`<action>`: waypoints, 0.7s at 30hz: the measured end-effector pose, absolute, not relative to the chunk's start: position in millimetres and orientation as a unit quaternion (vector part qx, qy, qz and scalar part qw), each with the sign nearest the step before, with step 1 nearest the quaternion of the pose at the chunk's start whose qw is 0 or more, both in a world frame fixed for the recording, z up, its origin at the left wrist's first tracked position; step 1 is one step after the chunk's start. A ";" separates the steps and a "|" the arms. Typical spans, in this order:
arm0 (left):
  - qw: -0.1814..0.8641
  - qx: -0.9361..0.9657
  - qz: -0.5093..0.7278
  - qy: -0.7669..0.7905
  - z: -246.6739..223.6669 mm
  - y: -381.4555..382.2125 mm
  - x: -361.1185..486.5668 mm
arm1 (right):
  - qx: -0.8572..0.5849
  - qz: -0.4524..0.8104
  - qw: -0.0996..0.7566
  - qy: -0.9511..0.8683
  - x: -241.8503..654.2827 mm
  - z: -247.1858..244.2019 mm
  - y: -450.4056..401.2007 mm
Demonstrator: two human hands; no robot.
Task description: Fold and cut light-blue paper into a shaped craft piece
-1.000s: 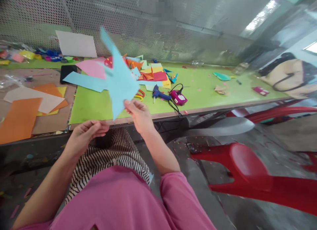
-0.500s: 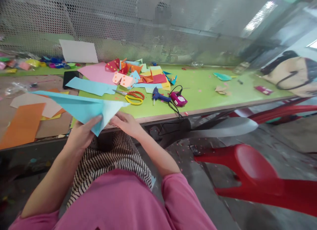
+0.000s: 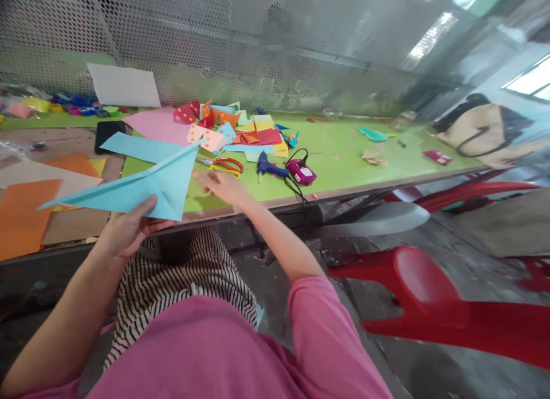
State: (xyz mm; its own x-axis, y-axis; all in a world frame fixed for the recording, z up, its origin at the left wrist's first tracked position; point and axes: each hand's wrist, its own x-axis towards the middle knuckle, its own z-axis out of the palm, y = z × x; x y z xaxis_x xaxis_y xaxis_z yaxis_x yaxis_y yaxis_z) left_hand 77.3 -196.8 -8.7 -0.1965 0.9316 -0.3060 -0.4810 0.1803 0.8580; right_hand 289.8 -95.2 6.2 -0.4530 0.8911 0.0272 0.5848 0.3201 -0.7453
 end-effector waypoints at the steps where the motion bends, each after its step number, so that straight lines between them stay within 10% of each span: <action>1: 0.588 0.219 0.602 0.493 -7.0 -194.8 75.9 | -0.509 0.243 0.199 -0.802 295.5 8.9 -84.4; 15: 0.495 0.321 0.644 0.487 -7.6 -185.3 42.3 | -0.604 0.097 0.020 -0.791 336.7 38.8 -56.8; 21: 0.443 0.350 0.656 0.501 -2.1 -191.7 37.0 | -0.450 0.663 0.171 -0.573 336.9 -3.5 -193.9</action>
State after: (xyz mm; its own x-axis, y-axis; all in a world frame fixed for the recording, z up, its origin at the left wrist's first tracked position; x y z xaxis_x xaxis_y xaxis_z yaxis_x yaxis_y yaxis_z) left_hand 37.0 -191.7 -2.1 -0.3617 0.9322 0.0155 -0.2309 -0.1057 0.9672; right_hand 336.9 -193.9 -3.5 -0.5371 0.7420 -0.4011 0.2890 -0.2848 -0.9140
